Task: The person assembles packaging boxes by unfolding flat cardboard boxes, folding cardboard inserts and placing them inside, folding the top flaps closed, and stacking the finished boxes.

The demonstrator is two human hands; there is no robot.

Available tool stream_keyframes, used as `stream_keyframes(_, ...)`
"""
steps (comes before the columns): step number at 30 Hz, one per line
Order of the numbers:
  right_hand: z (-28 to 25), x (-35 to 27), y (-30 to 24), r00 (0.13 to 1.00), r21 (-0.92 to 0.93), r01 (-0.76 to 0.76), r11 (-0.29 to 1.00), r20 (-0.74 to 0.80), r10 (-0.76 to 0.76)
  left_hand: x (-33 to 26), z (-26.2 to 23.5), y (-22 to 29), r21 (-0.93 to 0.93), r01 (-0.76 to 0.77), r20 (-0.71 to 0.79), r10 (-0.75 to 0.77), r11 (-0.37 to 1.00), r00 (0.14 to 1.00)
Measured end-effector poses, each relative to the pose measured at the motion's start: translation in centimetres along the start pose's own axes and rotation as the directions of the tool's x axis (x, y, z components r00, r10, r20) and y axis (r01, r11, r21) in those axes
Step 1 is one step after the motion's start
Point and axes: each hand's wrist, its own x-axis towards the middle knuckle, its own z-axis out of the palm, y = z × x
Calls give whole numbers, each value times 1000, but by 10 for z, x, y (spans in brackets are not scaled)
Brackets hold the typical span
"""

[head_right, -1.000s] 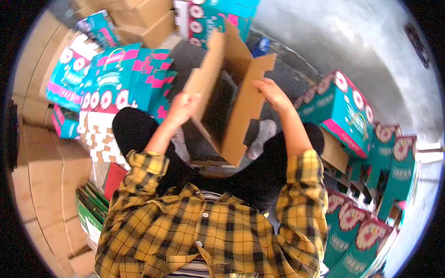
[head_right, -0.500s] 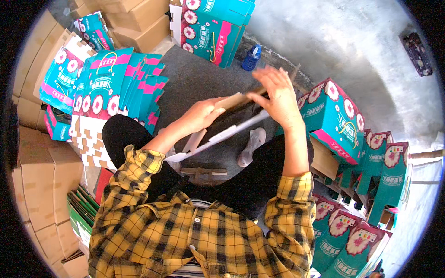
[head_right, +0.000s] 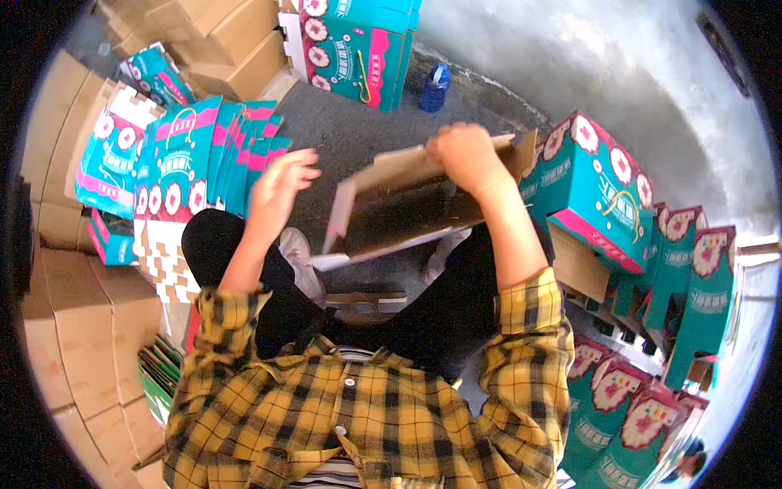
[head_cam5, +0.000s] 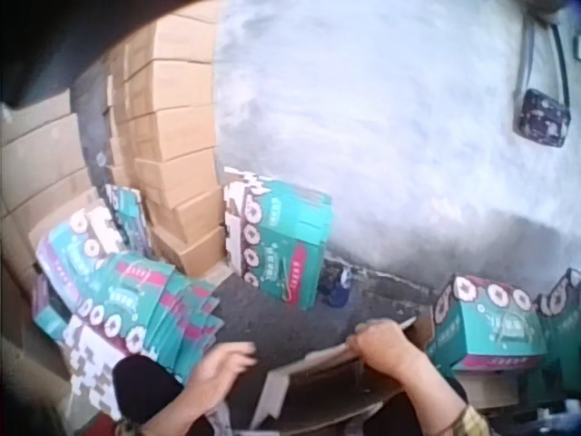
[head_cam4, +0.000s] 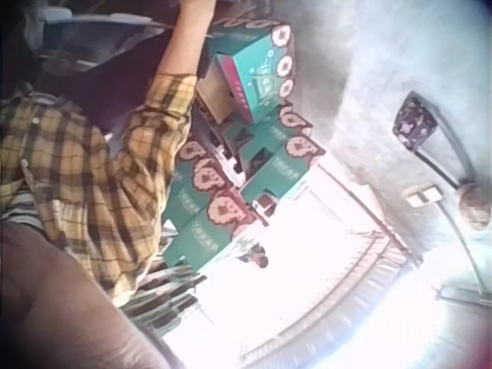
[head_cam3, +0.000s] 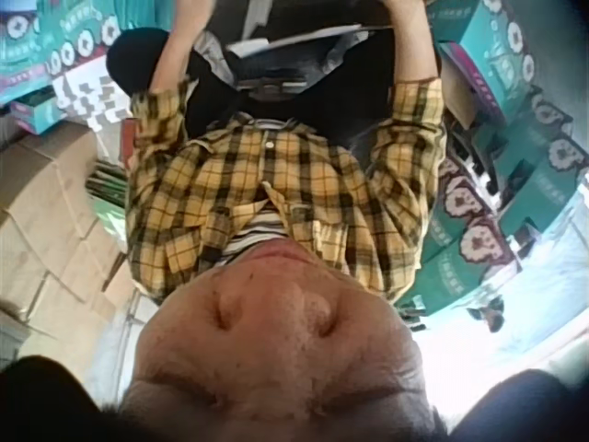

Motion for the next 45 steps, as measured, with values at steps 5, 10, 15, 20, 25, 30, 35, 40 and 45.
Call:
stream_keyframes(5,-30,-1,26,926,240,-282,929,-185,329,-66,-54,-8,154,3,-637,97,988,765)
stream_keyframes(10,-34,4,17,879,732,-325,599,-1,478,-80,-25,-14,222,168,-297,-98,960,950)
stream_keyframes(15,-30,10,-7,928,954,-291,66,265,261,-64,28,0,233,0,-22,5,973,1000)
stream_keyframes(20,25,17,-22,926,940,-334,-73,341,161,-47,39,0,213,5,-115,20,977,993)
stream_keyframes(25,43,20,-42,843,858,-512,-47,512,164,-51,46,-27,250,91,-149,-54,964,987)
stream_keyframes(30,58,12,-45,825,832,-554,22,546,150,-37,48,-42,105,120,-176,-100,987,979)
stream_keyframes(35,59,14,-40,830,861,-509,-14,495,255,-40,50,-58,209,38,-184,1,977,983)
stream_keyframes(40,62,14,-9,766,813,-569,124,469,440,-49,46,-33,449,-67,-65,107,891,992)
stream_keyframes(45,54,25,-9,772,806,-557,201,413,483,-71,31,-3,667,-164,121,112,727,986)
